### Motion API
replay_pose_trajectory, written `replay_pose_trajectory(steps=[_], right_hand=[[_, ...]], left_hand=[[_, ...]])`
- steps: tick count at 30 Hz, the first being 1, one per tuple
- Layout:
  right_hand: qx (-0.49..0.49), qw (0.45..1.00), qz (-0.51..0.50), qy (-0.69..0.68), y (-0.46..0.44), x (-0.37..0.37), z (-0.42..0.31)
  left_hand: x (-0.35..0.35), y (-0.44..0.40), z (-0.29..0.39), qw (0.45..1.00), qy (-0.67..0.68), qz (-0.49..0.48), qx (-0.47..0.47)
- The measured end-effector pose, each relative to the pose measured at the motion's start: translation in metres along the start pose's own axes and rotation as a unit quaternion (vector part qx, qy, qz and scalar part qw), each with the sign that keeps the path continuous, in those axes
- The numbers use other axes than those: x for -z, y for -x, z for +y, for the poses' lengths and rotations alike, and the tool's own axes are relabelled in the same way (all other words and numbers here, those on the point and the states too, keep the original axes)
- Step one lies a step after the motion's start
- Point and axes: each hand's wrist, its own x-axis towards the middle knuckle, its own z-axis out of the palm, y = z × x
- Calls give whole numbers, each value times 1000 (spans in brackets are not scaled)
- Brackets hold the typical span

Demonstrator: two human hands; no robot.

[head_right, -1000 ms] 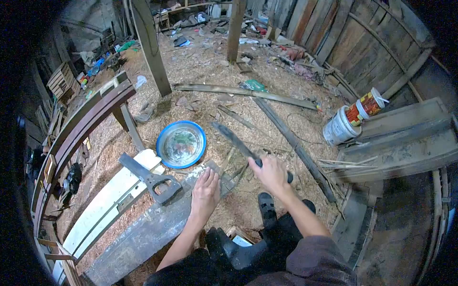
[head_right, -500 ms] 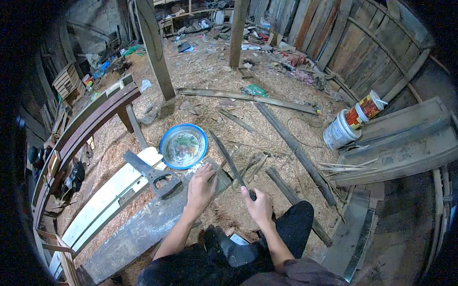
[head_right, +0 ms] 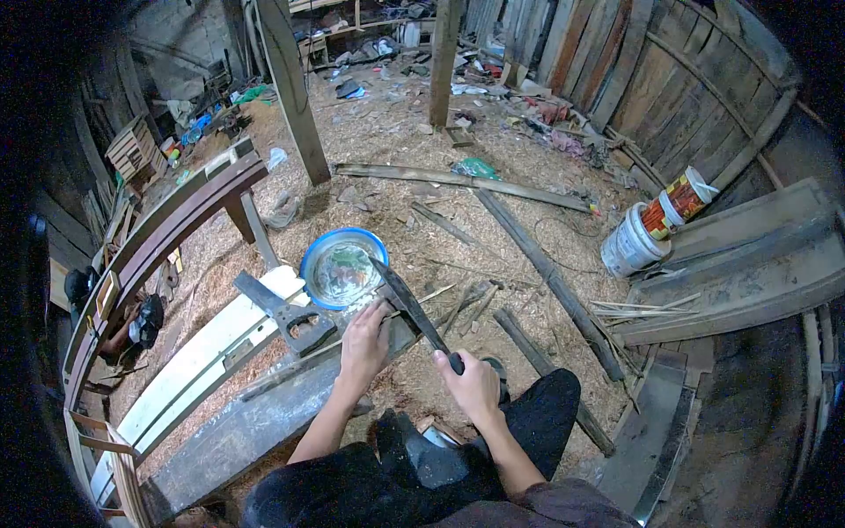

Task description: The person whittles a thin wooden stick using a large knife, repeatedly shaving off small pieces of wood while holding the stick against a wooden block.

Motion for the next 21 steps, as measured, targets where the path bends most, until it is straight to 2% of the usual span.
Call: replay_pose_trajectory(steps=[3,9,15,18,20,21], right_hand=[[21,999,1,26,-3,-6,-3],[16,999,-14,44,-6,-8,-10],[39,999,-30,-2,-18,-1,-26],[61,997,-26,50,-19,4,-41],[123,988,21,92,-21,-4,-33],[122,988,21,93,-26,-3,-34]], left_hand=[[1,-5,-4,998,-45,20,-40],[-5,-1,-14,999,-17,-21,-18],[-10,3,-17,999,-27,3,-18],[-15,5,-19,999,-28,14,-8],[-15,4,-19,999,-32,16,-12],[-14,4,-18,999,-35,20,-15]])
